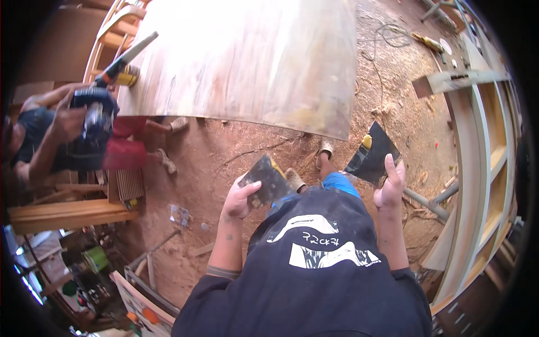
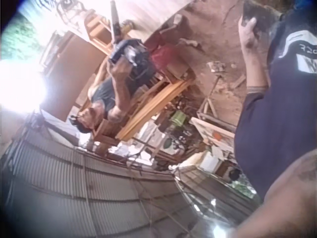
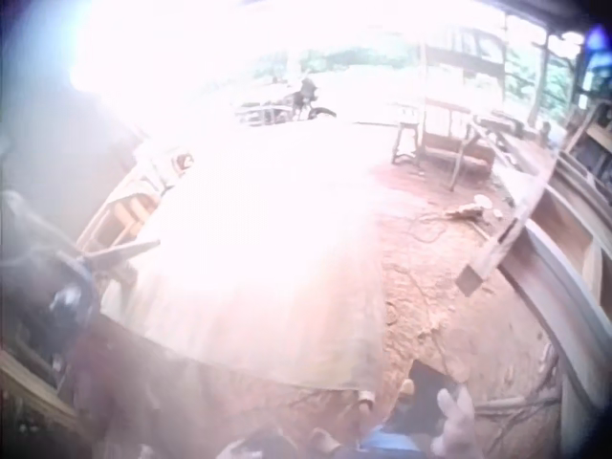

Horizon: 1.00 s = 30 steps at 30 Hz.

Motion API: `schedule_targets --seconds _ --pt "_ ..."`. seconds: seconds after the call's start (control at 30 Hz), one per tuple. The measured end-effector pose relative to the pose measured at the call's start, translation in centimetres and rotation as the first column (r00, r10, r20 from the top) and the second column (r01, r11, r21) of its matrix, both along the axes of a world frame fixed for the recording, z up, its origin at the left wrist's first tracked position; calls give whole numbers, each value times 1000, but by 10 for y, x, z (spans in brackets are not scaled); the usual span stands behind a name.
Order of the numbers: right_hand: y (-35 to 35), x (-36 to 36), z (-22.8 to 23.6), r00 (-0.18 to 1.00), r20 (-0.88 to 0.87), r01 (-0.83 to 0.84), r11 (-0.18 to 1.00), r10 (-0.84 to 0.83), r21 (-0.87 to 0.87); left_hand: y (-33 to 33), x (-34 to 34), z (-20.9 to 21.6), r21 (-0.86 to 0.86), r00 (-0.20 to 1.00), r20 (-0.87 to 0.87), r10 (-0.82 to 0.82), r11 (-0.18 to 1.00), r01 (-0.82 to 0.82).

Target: The person sands the underside of a wooden frame with sandpaper and then applies yellow putty to a large tabletop using a metal scraper.

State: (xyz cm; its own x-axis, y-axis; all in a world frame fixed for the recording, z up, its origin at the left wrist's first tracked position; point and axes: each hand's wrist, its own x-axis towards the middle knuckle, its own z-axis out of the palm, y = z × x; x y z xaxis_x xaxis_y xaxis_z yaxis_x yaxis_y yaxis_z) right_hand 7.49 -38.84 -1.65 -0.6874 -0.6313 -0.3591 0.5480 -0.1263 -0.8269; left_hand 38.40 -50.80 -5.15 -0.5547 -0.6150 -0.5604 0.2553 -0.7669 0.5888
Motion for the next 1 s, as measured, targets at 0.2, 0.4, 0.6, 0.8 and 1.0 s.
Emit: schedule_targets --seconds 0.2,0.4,0.6,0.8,1.0 --pt "-17 17 5 987 21 -161 987 161 5 -48 -6 -24 -582 811 515 276 807 95" --pt "-15 13 -5 992 -20 -126 990 128 64 -123 -26 -7 -575 308 743 595 331 748" --pt "-12 10 -8 997 -4 -82 989 83 121 -127 -31 -99 -594 245 493 835 117 796" --pt "-9 -8 -19 994 28 -109 990 107 86 -77 -13 -88 -570 255 643 722 228 790" --pt "-46 -11 -9 977 103 -190 981 185 45 -145 22 -37 -495 215 787 578 384 779"
